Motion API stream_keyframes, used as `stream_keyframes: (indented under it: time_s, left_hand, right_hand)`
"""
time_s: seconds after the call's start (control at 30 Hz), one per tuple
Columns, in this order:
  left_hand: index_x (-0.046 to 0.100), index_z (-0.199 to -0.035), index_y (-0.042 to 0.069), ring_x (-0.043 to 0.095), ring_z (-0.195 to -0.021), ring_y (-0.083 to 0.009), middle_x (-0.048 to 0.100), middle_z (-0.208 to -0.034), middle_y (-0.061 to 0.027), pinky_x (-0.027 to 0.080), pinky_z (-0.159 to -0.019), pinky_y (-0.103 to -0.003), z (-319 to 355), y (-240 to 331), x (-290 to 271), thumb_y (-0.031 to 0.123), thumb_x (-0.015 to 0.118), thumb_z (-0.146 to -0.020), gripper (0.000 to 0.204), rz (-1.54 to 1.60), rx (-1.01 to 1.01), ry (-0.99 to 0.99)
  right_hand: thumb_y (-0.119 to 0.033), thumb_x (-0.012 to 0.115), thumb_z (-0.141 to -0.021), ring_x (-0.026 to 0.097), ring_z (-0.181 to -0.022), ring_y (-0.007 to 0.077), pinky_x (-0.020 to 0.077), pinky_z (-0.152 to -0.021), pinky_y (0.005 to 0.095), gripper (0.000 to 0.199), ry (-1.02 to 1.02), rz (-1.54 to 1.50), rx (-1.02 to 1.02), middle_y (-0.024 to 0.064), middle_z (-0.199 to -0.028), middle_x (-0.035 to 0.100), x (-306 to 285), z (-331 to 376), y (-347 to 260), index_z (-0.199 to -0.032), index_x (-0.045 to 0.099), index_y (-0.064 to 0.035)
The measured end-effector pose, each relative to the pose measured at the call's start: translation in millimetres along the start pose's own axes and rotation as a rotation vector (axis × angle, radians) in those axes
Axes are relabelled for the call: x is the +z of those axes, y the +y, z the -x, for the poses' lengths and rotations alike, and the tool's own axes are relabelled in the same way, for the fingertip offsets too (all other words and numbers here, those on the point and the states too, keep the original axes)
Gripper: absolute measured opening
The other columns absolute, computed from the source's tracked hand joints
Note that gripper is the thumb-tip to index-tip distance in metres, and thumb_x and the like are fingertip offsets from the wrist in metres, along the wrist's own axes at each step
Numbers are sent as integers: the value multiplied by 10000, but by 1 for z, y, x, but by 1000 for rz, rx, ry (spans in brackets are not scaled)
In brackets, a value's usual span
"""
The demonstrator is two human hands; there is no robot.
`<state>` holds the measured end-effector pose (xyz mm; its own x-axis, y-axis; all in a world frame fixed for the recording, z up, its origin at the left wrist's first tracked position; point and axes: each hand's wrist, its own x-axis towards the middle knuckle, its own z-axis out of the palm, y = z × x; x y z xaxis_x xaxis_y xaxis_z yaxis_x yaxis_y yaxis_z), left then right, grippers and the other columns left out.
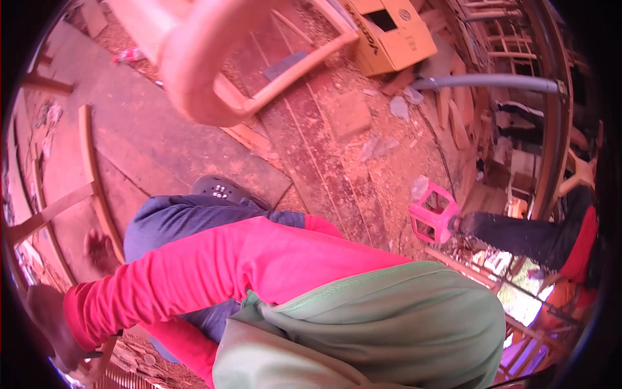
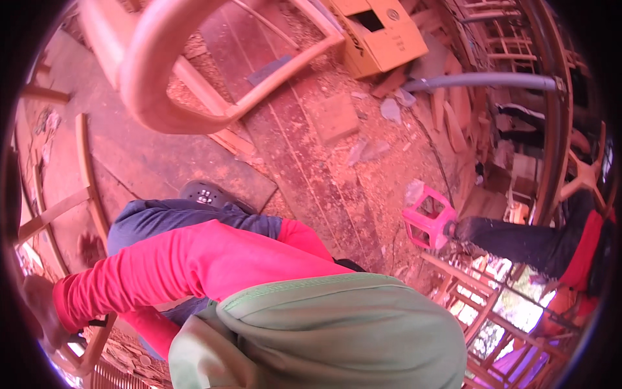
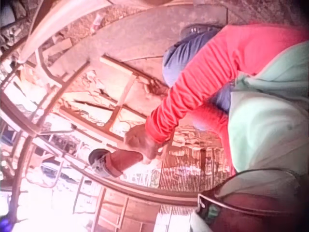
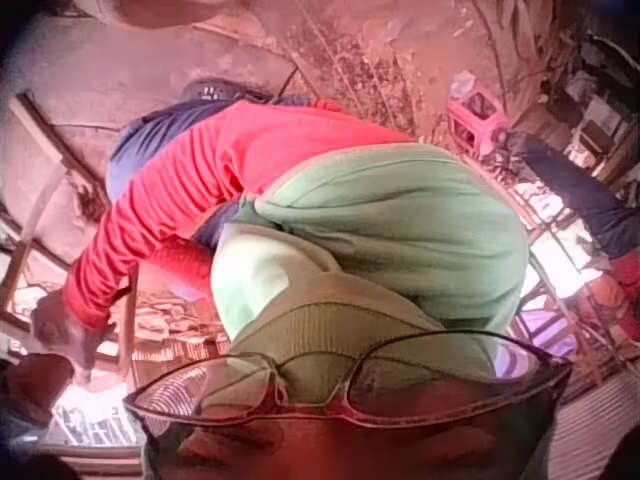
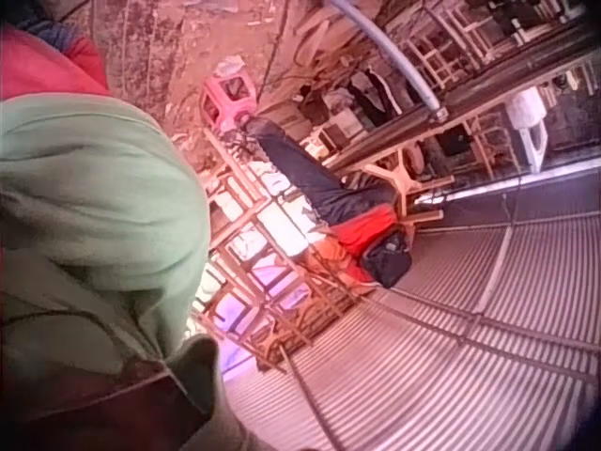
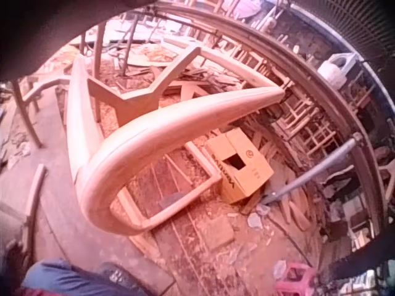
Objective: Using an angle grinder to sand a wooden chair frame.
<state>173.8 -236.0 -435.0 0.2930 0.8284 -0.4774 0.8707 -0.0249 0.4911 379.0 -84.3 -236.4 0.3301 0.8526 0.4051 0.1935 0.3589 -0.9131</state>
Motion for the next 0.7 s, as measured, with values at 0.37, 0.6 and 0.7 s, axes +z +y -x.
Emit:
stream_keyframes:
  time_s: [0.37, 0.6, 0.7]
  left_hand:
    - [586, -1257, -3, 649, -1046, -311, 640, -1138, -186, 512, -866, -448, 35, -5, -9, 289, 624, -1022, 376, 6, -50, -20]
    - [598, -1222, 0, 658, -1004, -308, 646, -1089, -183, 514, -838, -446, 3, 41, 28, 276, 622, -1023, 341, 52, 50, -94]
    - [603, -1208, 2, 661, -986, -306, 649, -1067, -181, 515, -825, -445, -18, 69, 50, 270, 621, -1023, 326, 53, 100, -142]
  right_hand:
    - [-198, 819, -729, 717, -776, 289, 583, -696, 364, 318, -220, -265, 104, 169, -791, 703, -82, 2, -41, -878, 678, 45]
    - [-174, 863, -671, 718, -874, 372, 596, -800, 386, 604, -174, -193, 264, 288, -948, 675, -32, -12, -52, -1057, 560, 177]
    - [-159, 858, -678, 700, -880, 408, 579, -830, 415, 651, -159, -360, 342, 299, -948, 660, -70, 3, -66, -1110, 517, 188]
